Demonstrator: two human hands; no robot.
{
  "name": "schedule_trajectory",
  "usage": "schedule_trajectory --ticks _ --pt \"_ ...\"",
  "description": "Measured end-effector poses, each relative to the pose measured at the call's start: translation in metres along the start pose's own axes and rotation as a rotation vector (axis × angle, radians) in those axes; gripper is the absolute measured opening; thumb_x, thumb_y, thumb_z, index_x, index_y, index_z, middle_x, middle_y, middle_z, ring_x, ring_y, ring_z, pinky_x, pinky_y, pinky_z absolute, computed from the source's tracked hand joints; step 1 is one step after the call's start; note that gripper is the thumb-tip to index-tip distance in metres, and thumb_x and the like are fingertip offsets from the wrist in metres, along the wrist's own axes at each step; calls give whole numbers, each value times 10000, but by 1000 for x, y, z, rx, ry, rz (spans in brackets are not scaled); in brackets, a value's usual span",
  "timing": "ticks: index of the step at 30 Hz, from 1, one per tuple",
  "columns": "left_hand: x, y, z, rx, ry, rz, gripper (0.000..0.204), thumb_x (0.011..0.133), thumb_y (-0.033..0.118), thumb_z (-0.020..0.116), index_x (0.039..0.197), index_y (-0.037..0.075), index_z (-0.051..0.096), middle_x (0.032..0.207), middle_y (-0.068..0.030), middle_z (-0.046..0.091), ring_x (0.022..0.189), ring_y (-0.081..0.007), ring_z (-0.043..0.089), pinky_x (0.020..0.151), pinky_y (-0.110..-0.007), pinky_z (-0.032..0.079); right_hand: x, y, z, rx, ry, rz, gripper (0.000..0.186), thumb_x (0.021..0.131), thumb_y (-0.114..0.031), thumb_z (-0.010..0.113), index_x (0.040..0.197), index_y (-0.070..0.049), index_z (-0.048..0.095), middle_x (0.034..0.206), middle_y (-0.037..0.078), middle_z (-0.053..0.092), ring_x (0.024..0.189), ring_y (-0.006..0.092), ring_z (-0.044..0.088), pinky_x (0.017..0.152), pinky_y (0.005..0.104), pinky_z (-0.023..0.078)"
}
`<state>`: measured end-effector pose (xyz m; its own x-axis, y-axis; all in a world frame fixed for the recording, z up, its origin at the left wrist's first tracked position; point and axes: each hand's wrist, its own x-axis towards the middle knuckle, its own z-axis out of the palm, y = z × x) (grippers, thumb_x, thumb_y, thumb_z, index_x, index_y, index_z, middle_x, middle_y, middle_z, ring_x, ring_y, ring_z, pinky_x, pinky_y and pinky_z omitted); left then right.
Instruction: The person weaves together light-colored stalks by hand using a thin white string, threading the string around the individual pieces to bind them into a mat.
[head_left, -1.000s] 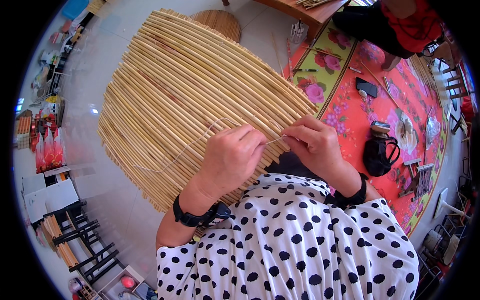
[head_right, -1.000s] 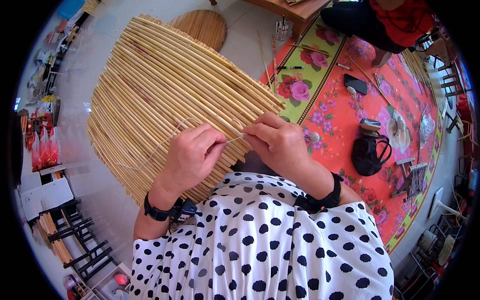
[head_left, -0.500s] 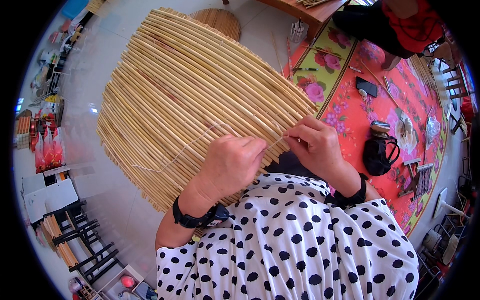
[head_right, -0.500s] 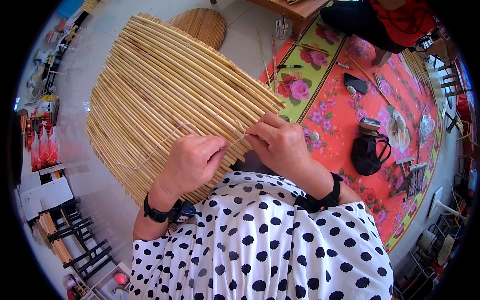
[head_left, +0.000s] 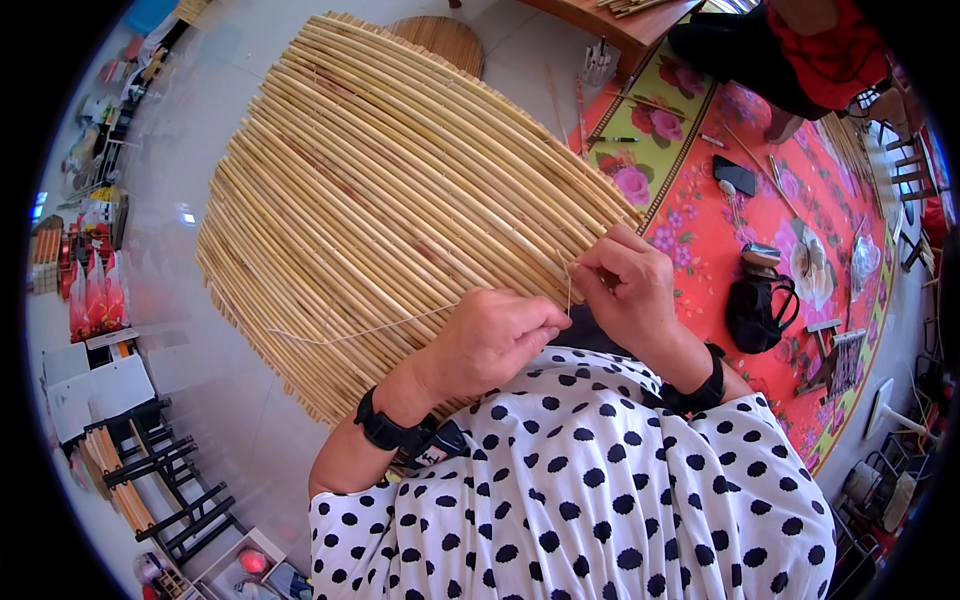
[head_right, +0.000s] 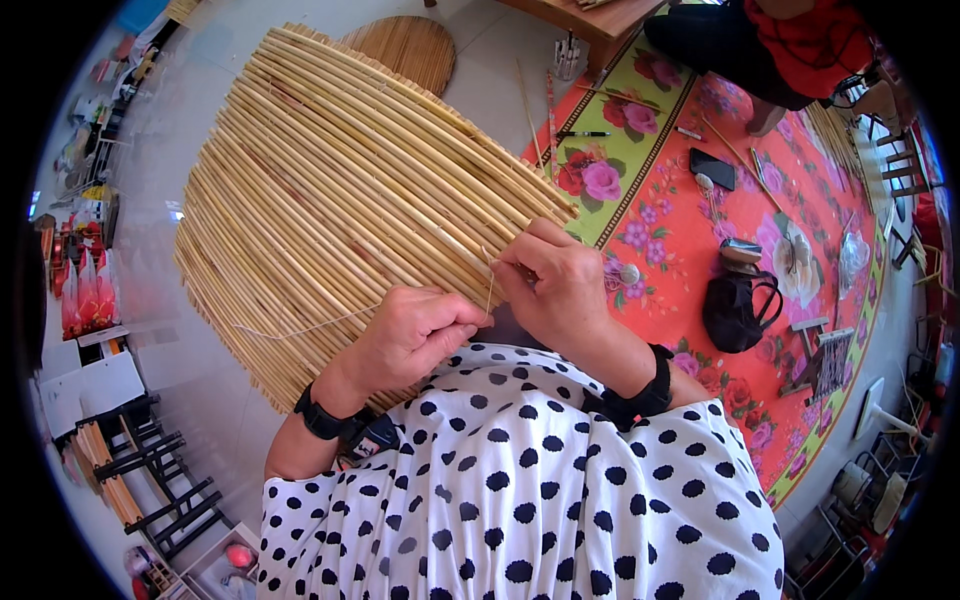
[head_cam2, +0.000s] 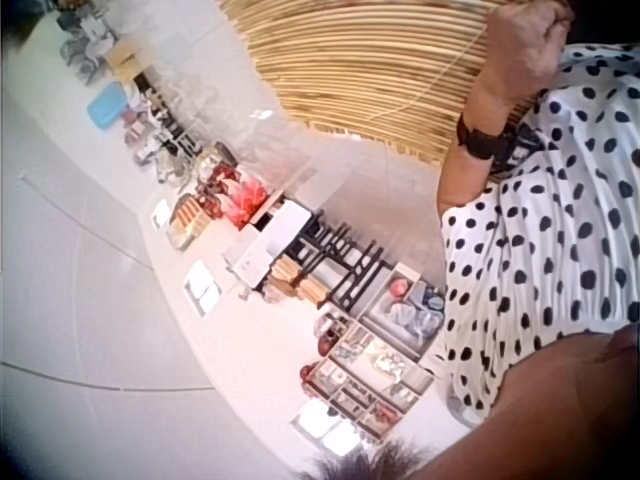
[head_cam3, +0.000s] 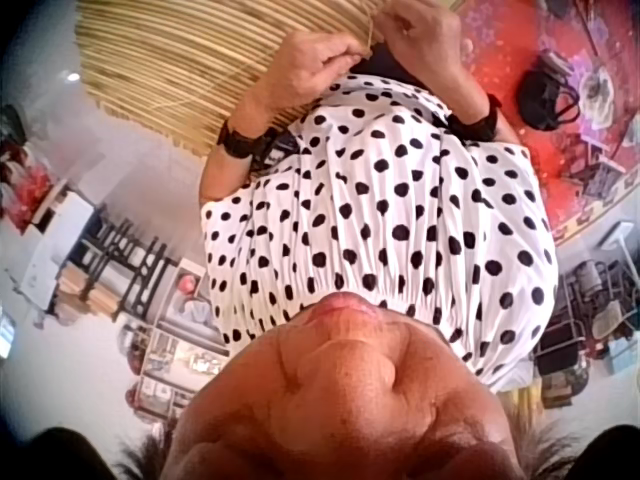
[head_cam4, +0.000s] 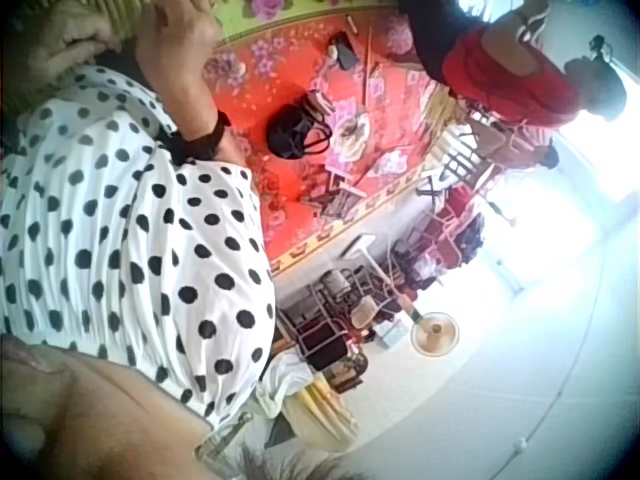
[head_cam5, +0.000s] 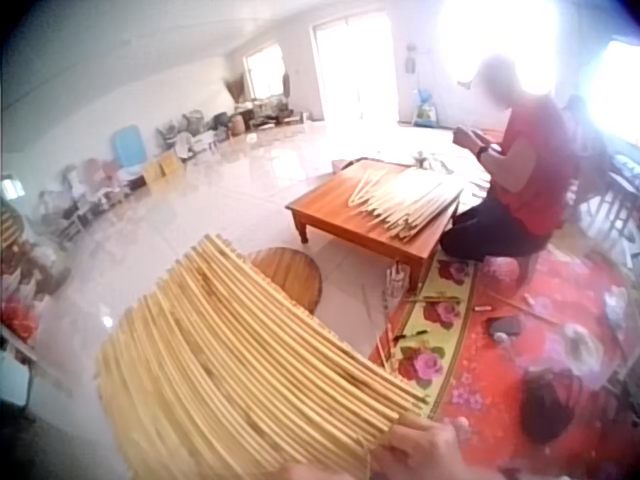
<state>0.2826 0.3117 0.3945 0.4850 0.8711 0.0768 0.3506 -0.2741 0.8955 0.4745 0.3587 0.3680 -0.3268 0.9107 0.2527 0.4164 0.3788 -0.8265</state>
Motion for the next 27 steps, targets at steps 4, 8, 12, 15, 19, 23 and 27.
schedule_trajectory --ticks 4,8,12,15,19,23,27 --pt "0 -1 -1 -43 -2 -9 106 820 24 617 913 7 662 674 -93 628 632 -237 627 603 -320 487 1 -1 0 -9 -14 9 73 731 -32 705 726 -21 634 684 81 545 535 216 573 482 309 442" --pt "-1 0 -4 150 83 28 111 808 31 634 915 23 664 709 -91 631 657 -241 620 610 -329 483 7 2 -13 33 -86 48 58 751 -34 701 769 -25 647 704 74 559 534 180 570 483 291 443" --pt "-1 0 -14 349 229 48 100 792 20 649 890 38 655 737 -84 627 669 -246 606 617 -339 477 15 10 -24 -132 2 31 183 765 -41 701 944 -58 668 816 74 583 554 150 571 495 267 456" --pt "-1 2 -21 386 238 3 91 785 10 654 872 37 646 711 -74 602 651 -247 593 615 -343 470 16 3 -27 -78 -82 -104 291 744 -47 710 1029 -96 678 921 70 576 579 169 580 516 292 479" --pt "-1 0 -20 419 241 70 120 760 29 675 876 50 651 728 -61 563 654 -240 574 610 -333 458 16 -4 -20 -189 -225 -265 346 724 -83 717 1064 -141 687 1000 58 557 663 203 603 568 338 503" --pt "0 2 -18 527 256 217 171 707 47 689 874 73 664 770 -47 537 666 -221 556 617 -325 450 21 -10 -22 -261 -359 -323 314 726 -99 704 1036 -155 698 1010 59 554 758 227 616 606 351 509" --pt "3 1 -14 542 264 343 199 676 62 685 872 89 674 781 -40 526 669 -207 547 631 -330 447 24 -8 -25 -257 -410 -370 238 731 -91 691 962 -144 704 1003 55 553 796 237 614 615 351 508"
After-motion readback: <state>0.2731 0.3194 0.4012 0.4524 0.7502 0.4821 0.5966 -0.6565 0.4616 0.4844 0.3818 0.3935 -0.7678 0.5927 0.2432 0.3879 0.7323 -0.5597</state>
